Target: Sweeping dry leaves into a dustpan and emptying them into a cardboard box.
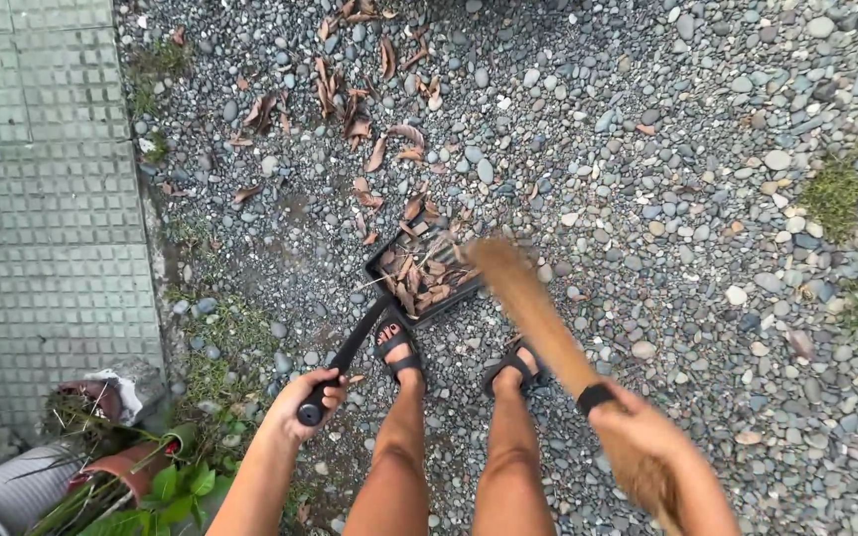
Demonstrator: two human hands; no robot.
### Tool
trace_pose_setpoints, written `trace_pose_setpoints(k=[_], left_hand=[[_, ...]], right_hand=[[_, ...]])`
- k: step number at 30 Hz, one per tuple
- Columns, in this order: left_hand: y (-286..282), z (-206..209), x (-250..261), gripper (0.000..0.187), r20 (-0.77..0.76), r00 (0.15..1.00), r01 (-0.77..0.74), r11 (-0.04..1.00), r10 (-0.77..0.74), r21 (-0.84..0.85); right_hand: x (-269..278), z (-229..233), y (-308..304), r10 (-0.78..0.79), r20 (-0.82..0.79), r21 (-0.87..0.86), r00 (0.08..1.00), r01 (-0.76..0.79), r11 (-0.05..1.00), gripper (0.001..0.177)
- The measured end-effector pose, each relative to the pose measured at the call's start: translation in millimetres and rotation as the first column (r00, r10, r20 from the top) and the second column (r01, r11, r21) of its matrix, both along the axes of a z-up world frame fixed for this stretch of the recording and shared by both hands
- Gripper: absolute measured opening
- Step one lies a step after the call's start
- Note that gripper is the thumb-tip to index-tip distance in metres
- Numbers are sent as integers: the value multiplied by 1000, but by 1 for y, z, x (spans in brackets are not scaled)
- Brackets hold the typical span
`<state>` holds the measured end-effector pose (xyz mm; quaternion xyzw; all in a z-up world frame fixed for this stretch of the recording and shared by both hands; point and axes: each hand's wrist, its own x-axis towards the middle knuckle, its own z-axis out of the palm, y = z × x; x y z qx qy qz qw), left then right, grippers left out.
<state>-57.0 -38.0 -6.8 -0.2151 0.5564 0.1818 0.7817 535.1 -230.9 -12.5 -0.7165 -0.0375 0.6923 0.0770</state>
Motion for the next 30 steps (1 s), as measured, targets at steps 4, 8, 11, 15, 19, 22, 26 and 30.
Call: trace_pose_setpoints(k=[4, 8, 11, 15, 19, 22, 26, 30], left_hand=[[6, 15, 14, 21, -17, 1000, 3, 1000, -3, 13], [1, 22, 9, 22, -34, 999, -4, 1000, 5, 16], [-2, 28, 10, 22, -35, 999, -1, 999, 3, 42], [-1, 30, 17, 19, -57, 998, -12, 997, 16, 73], [5, 52, 24, 22, -115, 992, 51, 995, -41, 86], [-8, 68, 11, 26, -108, 991, 96, 985, -82, 140], [-18, 122, 2, 30, -94, 993, 89, 980, -73, 178], [-19, 171, -6, 34, -83, 995, 67, 980, -52, 188]], right_hand=[[-10, 45, -22, 324, 56, 314, 944, -325, 892, 90], [0, 89, 37, 206, 94, 262, 974, -224, 939, 97], [13, 55, 102, 312, 244, 304, 918, -378, 875, 94], [-10, -26, 146, 369, 258, 375, 893, -445, 813, 89], [-64, -34, 131, 531, 331, 411, 780, -625, 664, 96], [-107, 40, 136, 681, 261, 154, 684, -726, 670, 101], [-125, 85, 117, 731, 251, 70, 635, -765, 641, 98], [-140, 127, 118, 749, 263, 46, 608, -783, 620, 97]])
